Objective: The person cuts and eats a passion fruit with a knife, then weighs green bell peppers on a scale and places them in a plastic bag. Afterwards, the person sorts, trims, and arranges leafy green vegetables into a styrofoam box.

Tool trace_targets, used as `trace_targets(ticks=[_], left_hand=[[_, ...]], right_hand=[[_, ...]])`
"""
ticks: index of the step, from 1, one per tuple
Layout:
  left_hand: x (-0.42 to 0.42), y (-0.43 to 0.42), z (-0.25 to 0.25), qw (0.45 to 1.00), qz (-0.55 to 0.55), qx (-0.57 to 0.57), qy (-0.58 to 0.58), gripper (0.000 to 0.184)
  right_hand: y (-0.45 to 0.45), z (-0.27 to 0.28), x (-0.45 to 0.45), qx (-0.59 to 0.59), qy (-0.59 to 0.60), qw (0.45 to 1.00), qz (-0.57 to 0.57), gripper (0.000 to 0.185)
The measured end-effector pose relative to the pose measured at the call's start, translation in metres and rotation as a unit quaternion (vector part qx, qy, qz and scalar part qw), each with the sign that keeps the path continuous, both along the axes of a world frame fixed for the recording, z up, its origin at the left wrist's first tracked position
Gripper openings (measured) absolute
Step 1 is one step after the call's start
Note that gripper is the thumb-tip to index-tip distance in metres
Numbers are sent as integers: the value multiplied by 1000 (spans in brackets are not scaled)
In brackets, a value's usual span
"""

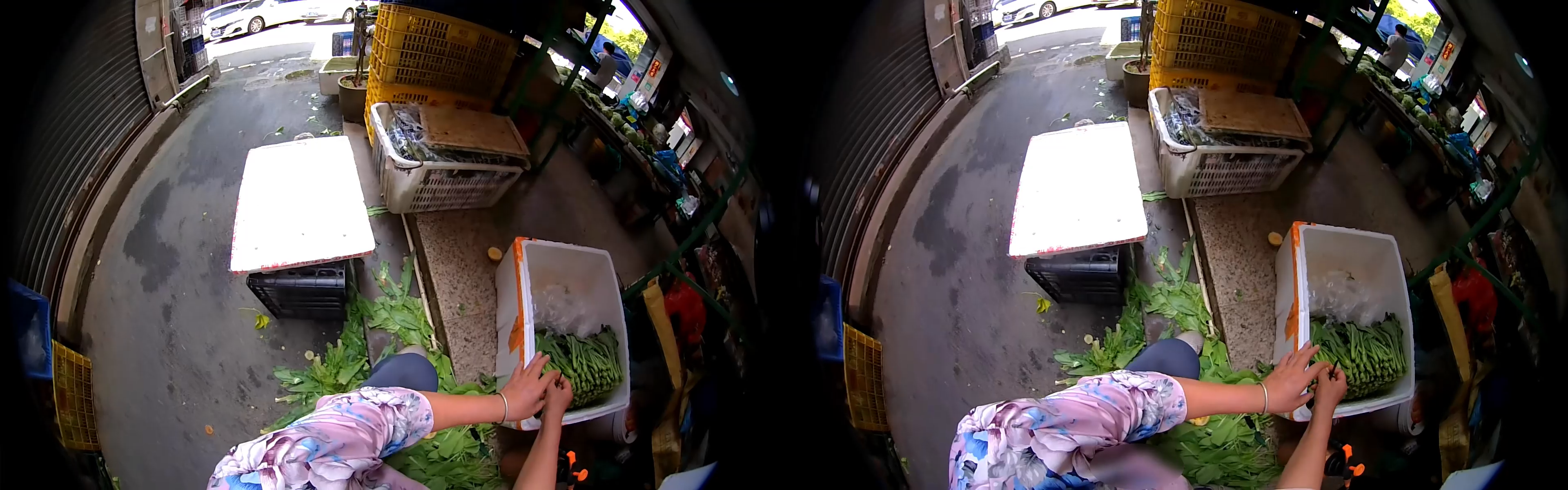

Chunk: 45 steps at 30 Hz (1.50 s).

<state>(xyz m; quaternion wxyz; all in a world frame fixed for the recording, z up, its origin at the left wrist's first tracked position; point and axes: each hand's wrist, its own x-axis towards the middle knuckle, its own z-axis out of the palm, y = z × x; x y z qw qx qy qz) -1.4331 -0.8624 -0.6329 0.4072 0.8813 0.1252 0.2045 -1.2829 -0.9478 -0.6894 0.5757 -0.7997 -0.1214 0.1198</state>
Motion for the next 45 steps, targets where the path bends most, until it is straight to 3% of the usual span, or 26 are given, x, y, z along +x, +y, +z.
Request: trace_targets(ticks=[3,6,10,15,18,19,20,21,22,25,26,28,32,36,38,39,42,45], left_hand=[[-2,1,1,1000,-3,-10,-7,59],[-4,3,-3,1000,8,-17,-13,60],[-4,8,-18,1000,13,19,-5,61],[-1,12,-32,998,36,20,39,62],[-3,14,-36,996,44,31,77,63],[-5,11,-37,995,39,26,85,63],[-5,11,-40,996,40,29,78,62],[-3,11,-41,996,42,36,68,61],[-3,9,-47,998,46,51,10,59],[7,14,-71,997,-31,51,-44,58],[8,11,-62,998,-53,32,-5,59],[11,6,-60,997,-67,-17,40,59],[18,-3,-63,994,-97,12,46,61],[18,-10,-64,992,-114,25,55,59],[18,-16,-56,991,-102,35,79,60],[25,-10,-77,991,-130,0,9,61],[20,-17,-73,994,-100,29,15,59],[17,-23,-77,994,-49,11,102,63]], right_hand=[[6,16,-17,-42,-67,997,27,16],[0,-8,1,-75,-166,982,54,21],[5,14,-14,-98,-55,993,31,27],[-23,-19,9,-104,-112,988,26,40],[-50,-4,-5,-216,-174,961,1,39],[-60,7,-14,-201,-111,973,-21,37],[-72,19,-23,-284,-201,937,-46,35],[-83,38,-29,-332,-156,929,-53,31],[-108,18,-16,-310,-198,927,-75,27],[-160,38,-29,-388,-255,871,-160,28],[-179,40,-31,-407,-247,861,-180,26],[-208,44,-33,-363,-220,887,-185,30],[-231,42,-44,-405,-209,865,-212,38],[-243,18,-42,-296,-232,882,-282,47],[-242,22,-34,-259,-131,904,-314,47],[-245,14,-31,-261,-154,897,-322,47],[-257,-10,-14,-176,-180,932,-260,45],[-264,3,-13,-220,-184,935,-208,39]])
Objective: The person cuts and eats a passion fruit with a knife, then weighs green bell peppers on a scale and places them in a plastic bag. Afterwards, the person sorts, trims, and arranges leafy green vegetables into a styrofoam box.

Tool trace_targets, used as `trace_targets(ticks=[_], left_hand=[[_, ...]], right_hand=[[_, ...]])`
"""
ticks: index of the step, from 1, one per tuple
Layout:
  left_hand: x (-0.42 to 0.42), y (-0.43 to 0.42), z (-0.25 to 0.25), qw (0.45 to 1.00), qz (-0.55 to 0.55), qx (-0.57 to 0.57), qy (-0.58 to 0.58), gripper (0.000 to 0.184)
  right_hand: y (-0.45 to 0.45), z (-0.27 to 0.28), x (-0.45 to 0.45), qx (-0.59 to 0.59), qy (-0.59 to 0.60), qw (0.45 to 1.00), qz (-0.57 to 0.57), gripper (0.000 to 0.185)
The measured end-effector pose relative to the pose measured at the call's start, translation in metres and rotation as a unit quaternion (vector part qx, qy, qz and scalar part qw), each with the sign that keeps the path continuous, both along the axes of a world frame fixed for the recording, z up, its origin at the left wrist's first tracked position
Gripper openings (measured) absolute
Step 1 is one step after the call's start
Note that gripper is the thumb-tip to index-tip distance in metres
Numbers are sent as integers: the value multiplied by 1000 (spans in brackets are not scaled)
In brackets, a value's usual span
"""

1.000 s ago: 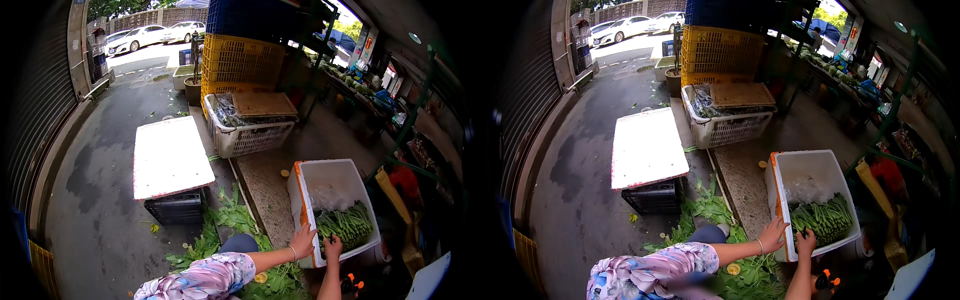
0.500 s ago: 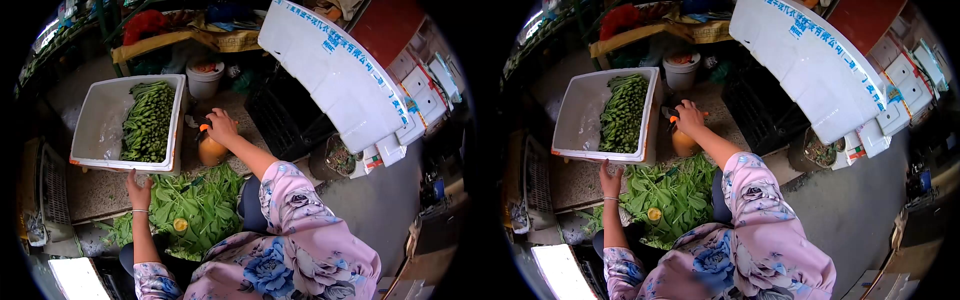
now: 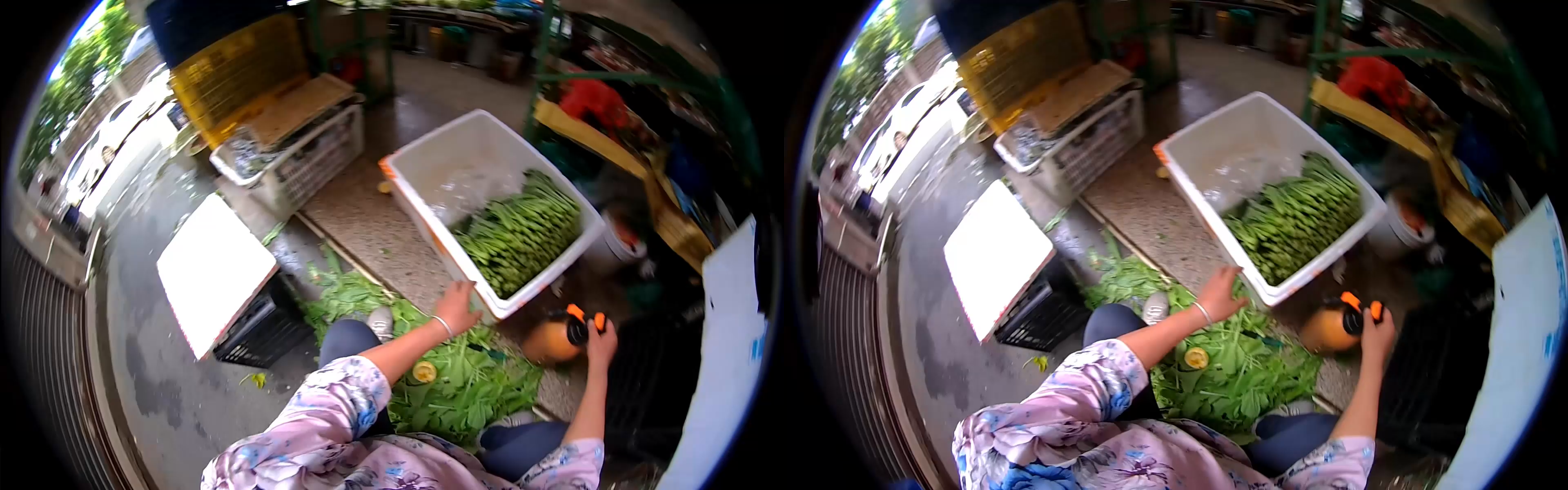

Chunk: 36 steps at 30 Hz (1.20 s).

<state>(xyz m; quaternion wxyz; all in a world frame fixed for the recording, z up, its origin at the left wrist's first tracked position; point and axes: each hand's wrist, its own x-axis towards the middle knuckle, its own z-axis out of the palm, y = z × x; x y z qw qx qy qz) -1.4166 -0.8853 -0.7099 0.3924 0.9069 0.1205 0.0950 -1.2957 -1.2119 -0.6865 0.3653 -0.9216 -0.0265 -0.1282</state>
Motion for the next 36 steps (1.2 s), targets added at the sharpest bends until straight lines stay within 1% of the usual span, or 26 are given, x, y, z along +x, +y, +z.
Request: trace_targets(ticks=[1,2,3,4,5,6,8,9,11,12,14,18,21,24,25,27,28,29,30,31,32,34,36], left_hand=[[1,0,-5,1000,5,1,19,63],[0,-2,-1,998,18,16,49,62],[0,0,-6,997,8,11,79,70],[-2,-1,2,994,12,5,110,72],[-1,0,-1,994,31,-3,108,72],[0,1,-1,993,23,-9,115,72],[2,-2,-4,991,11,-14,136,72],[2,-3,-4,990,15,-19,135,72],[0,-7,-4,992,23,11,126,66],[-1,-7,-5,991,28,6,128,66],[0,-6,-6,990,1,-4,141,66],[2,-5,-7,988,-2,-3,152,66],[-1,-6,-10,990,-9,0,141,66],[2,-5,-7,988,-7,-8,155,67],[2,-8,-7,988,-13,-15,156,67],[1,-9,1,989,-10,-19,146,67],[0,-10,3,989,-13,-18,145,67],[0,-10,4,989,-18,-22,145,67],[0,-9,5,989,-23,-24,145,67],[1,-10,5,989,-28,-26,144,67],[3,-12,-2,993,-14,-19,118,64],[2,-11,4,991,-23,-20,128,64],[1,-11,6,989,-31,-20,140,65]], right_hand=[[-5,-6,5,-53,11,998,-22,37],[-13,-18,13,49,-8,998,48,35],[-10,-13,11,21,-4,999,26,34],[-12,-20,16,23,-2,999,39,35],[-18,-22,21,21,-1,999,42,37],[-18,-21,24,14,-4,998,54,37],[-22,-24,26,-26,13,999,28,39],[-21,-22,26,-31,12,999,32,39],[-20,-16,24,-36,28,998,46,41],[-19,-13,23,-41,30,997,51,41],[-16,-8,21,-52,49,996,44,42],[-19,-8,22,-21,40,996,74,45],[-17,-4,18,-39,57,997,45,48],[-21,-6,22,-81,78,994,-14,50],[-23,-6,21,-63,85,994,-35,55],[-34,-17,26,-76,29,989,-121,54],[-44,-18,29,-80,29,988,-126,54],[-48,-15,29,-13,108,980,-168,51],[-52,-13,30,55,184,959,-208,50],[-61,-18,34,53,182,959,-211,50],[-70,-24,37,75,172,958,-219,47],[-82,-29,39,97,161,955,-227,45],[-95,-35,40,147,121,947,-259,48]])
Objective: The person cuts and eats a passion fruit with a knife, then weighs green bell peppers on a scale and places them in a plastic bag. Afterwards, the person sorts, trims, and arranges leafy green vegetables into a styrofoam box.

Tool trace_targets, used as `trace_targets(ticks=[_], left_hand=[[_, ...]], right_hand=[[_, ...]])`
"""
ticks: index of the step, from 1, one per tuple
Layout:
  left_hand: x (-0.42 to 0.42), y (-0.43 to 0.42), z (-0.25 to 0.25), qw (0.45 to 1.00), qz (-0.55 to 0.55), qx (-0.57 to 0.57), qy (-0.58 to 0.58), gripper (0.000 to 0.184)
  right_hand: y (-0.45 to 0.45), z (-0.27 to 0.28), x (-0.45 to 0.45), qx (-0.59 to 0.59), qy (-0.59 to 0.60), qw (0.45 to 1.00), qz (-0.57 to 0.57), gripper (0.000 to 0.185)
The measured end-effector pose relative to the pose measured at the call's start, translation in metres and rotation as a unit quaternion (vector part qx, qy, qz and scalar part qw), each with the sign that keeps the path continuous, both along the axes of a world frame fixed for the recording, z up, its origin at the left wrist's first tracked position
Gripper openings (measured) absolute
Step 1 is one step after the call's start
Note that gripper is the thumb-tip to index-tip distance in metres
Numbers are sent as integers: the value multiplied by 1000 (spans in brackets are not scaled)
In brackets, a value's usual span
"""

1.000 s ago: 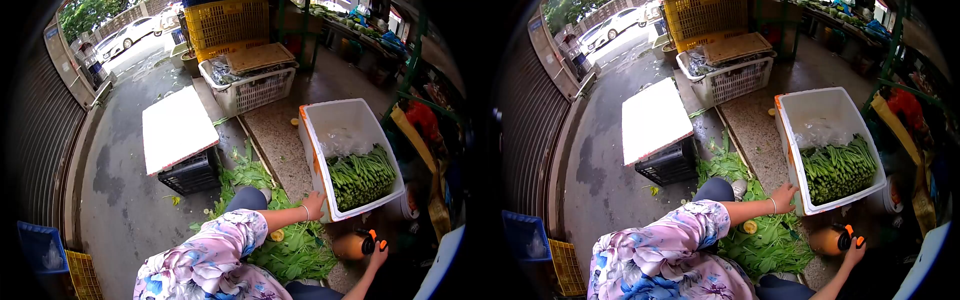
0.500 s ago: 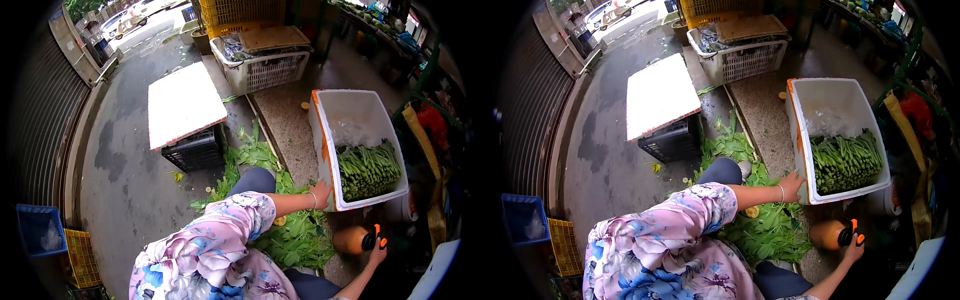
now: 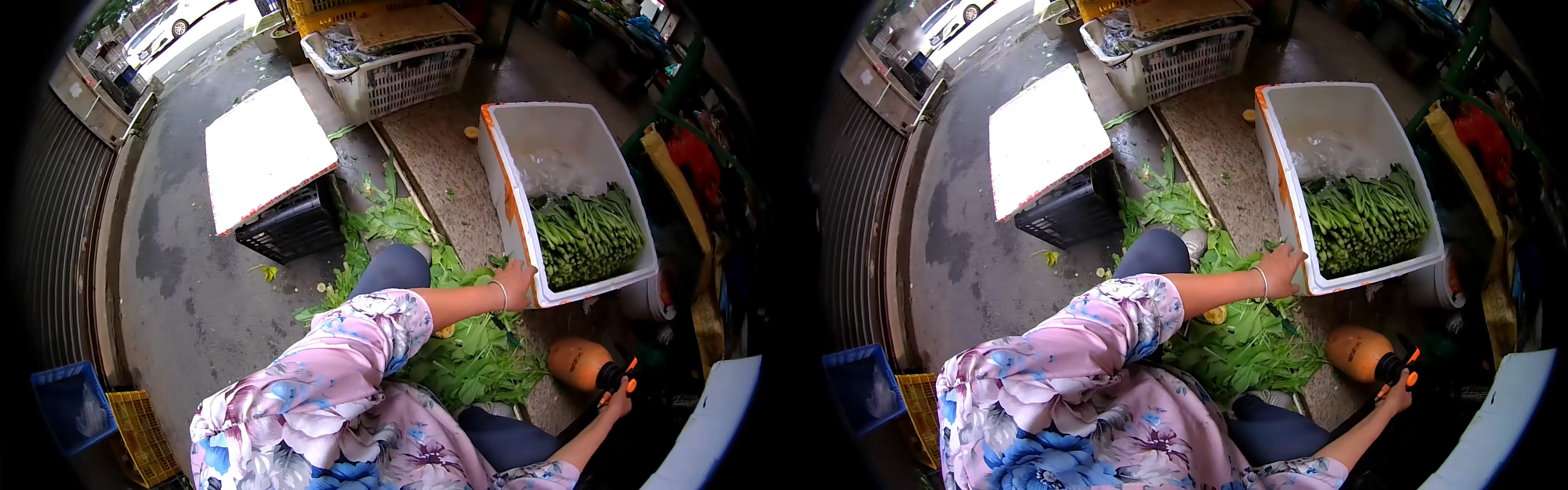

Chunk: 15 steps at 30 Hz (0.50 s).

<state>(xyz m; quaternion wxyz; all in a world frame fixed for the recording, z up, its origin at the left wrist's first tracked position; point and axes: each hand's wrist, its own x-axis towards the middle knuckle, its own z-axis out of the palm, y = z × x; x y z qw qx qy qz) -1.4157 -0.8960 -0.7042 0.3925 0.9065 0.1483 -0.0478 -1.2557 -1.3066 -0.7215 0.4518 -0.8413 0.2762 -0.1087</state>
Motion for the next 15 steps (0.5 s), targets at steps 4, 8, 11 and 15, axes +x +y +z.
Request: trace_targets(ticks=[4,8,11,15], left_hand=[[1,0,2,1000,-7,-1,-10,66],[2,-1,0,1000,-14,9,-9,67],[2,0,2,1000,-22,17,-2,67],[1,-2,-11,999,-22,32,-27,67]], right_hand=[[38,62,-45,-9,77,993,-89,54],[6,47,-44,44,70,981,-178,56],[-33,19,-34,85,36,974,-206,56],[5,47,-47,-45,92,984,-144,60]])
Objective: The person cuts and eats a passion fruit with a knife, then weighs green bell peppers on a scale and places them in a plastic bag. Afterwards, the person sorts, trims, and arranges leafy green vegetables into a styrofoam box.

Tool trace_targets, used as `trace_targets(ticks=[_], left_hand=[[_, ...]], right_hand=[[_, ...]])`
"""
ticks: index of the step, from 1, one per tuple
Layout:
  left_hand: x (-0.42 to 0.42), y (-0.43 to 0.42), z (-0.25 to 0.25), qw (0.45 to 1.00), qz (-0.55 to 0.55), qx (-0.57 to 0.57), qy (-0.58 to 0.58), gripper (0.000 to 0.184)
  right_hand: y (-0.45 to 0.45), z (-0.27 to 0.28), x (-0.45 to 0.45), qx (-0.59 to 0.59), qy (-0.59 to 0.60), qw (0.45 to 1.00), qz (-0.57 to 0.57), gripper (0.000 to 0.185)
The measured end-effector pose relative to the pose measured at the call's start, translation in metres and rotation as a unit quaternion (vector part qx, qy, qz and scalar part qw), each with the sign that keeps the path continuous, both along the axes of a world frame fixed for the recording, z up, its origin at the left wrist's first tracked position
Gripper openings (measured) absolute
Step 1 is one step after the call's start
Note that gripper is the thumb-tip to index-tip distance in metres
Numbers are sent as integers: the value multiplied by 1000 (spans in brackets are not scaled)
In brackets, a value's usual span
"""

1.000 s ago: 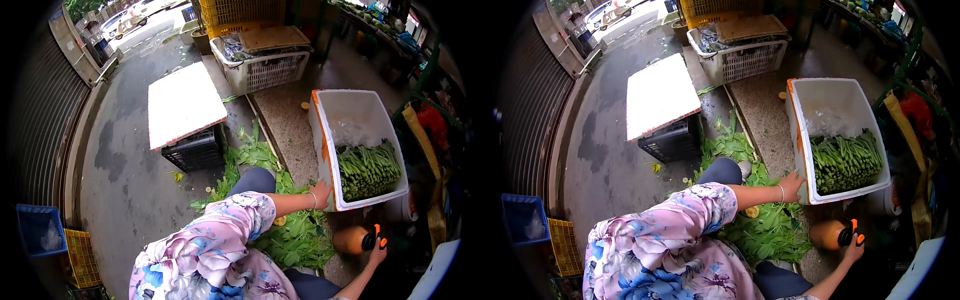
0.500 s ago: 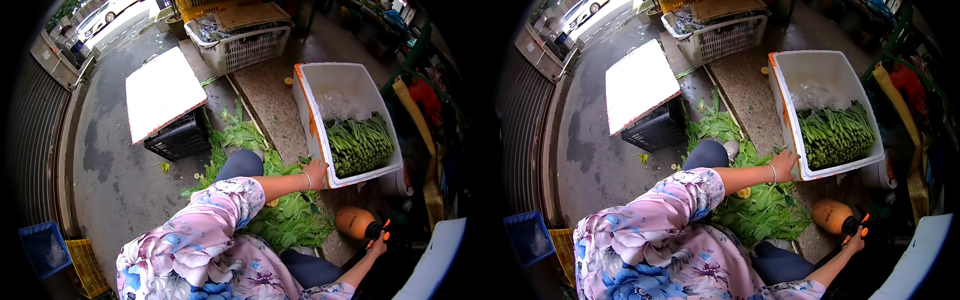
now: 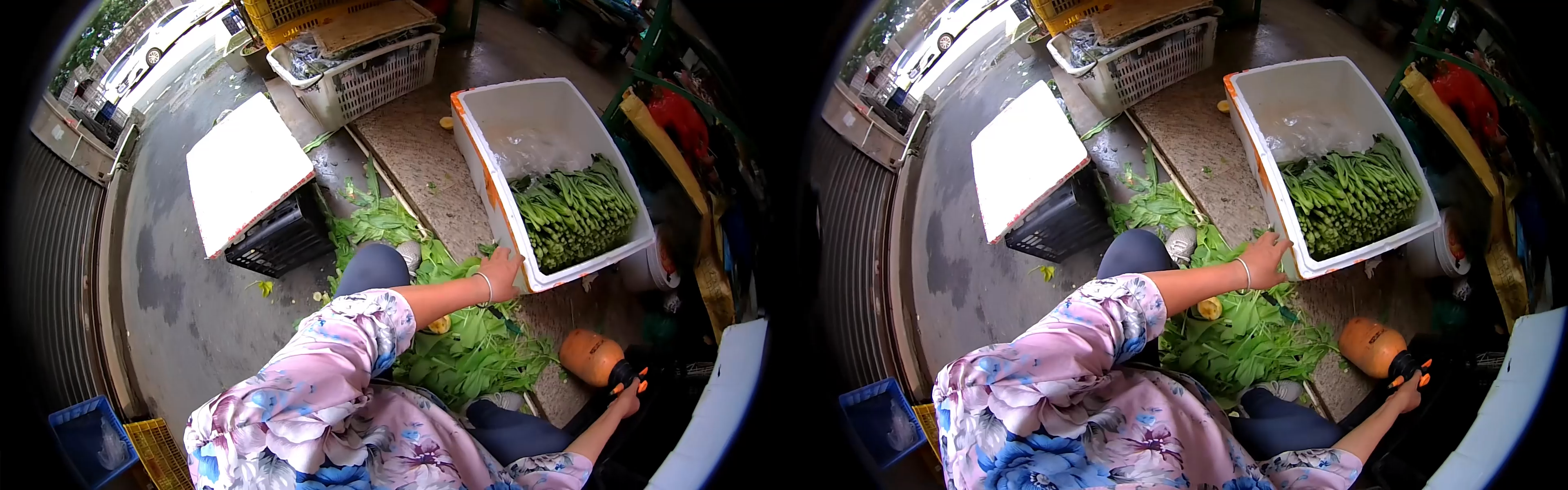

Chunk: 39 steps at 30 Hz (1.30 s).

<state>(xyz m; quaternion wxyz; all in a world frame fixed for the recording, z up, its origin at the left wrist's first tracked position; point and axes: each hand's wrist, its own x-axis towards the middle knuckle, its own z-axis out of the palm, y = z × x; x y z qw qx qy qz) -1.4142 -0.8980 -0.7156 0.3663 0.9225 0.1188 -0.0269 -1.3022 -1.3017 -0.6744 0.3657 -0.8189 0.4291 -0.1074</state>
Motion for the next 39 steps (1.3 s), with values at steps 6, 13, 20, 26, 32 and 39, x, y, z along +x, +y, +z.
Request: trace_targets(ticks=[6,13,20,26,32,39], left_hand=[[-5,4,-9,1000,-4,13,-1,68],[-7,9,-20,997,-12,41,-67,64],[7,10,-12,996,21,0,-92,48],[36,22,15,965,114,-47,-233,29],[103,64,35,962,63,-1,-266,30],[212,69,29,971,73,-97,-207,40]], right_hand=[[7,-12,23,-103,-25,990,88,65],[10,-7,45,-243,-74,953,167,56],[-26,-7,58,-184,-80,921,335,48],[-26,-31,37,32,-176,911,371,32],[-4,-15,27,40,-134,928,347,27],[-1,39,-12,-93,-37,966,239,42]])
